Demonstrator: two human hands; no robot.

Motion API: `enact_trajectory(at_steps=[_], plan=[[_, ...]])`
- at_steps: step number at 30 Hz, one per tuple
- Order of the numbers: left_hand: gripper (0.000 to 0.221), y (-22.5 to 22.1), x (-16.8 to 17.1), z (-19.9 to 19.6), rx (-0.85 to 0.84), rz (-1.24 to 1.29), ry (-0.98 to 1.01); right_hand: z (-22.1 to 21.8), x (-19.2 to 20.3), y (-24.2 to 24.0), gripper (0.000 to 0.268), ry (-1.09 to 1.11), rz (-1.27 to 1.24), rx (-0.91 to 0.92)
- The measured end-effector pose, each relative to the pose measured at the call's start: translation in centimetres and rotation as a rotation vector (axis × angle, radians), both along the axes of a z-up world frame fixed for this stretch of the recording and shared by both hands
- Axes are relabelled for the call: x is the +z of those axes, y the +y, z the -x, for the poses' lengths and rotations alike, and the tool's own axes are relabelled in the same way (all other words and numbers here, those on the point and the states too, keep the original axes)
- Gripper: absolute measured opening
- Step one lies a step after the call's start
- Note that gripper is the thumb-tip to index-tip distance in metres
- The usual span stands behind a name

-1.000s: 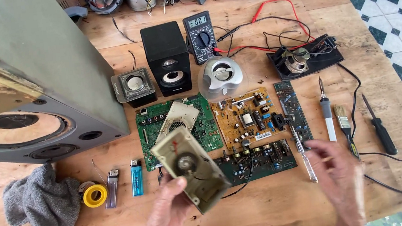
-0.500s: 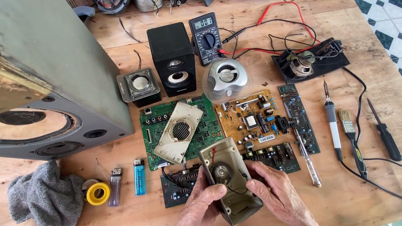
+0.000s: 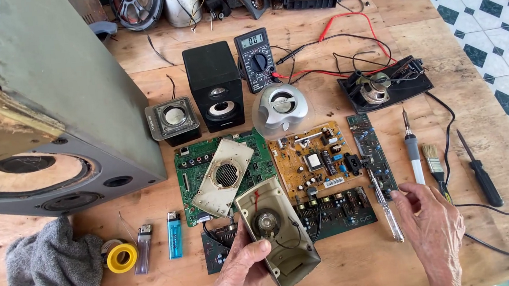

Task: Soldering and insulating wires for a speaker repair on a workbench.

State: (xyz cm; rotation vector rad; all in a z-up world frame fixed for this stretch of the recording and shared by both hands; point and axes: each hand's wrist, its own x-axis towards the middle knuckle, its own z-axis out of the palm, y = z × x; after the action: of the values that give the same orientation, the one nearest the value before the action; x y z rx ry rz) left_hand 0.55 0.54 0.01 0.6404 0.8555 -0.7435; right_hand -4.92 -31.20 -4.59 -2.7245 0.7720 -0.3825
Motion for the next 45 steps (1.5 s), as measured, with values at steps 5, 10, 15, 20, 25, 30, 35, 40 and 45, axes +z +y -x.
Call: enact_trajectory(at_steps=[5, 10, 15, 20, 25, 30, 35, 40, 45], plan=[[0.083, 0.3, -0.7, 0.0, -0.019, -0.019, 0.016, 0.0, -0.8, -2.4, 0.026, 0.026, 0.191, -0.124], [0.079, 1.5, -3.0, 0.3, 0.081, 0.162, 0.011, -1.7, -2.1, -3.6, 0.029, 0.102, 0.105, -0.178], [0.084, 1.8, -4.0, 0.4, -0.013, 0.583, -0.482, -3.2, -4.1, -3.9, 0.021, 0.145, 0.185, -0.262], [0.080, 2.2, -3.6, 0.7, -0.024, 0.629, -0.532, -3.3, -6.4, -5.1, 0.019, 0.105, 0.325, -0.258], [0.077, 2.2, -3.4, 0.5, -0.010, 0.647, -0.596, -2.9, -6.5, -5.4, 0.018, 0.092, 0.266, -0.298], [0.074, 1.6, -3.6, 0.5, 0.039, 0.659, -0.656, -2.0, -7.1, -6.3, 0.017, 0.001, 0.258, -0.282], [0.080, 1.8, -4.8, 0.7, 0.059, 0.638, -0.486, -1.7, -7.8, -7.0, 0.019, 0.035, 0.299, -0.291], [0.079, 1.9, -5.2, 0.7, 0.082, 0.270, -0.130, -1.6, -7.8, -6.3, 0.016, 0.000, 0.352, -0.243], [0.090, 0.7, -0.8, 0.4, 0.009, 0.123, 0.003, -1.9, -0.7, -0.5, 0.025, -0.232, 0.300, 0.099]])
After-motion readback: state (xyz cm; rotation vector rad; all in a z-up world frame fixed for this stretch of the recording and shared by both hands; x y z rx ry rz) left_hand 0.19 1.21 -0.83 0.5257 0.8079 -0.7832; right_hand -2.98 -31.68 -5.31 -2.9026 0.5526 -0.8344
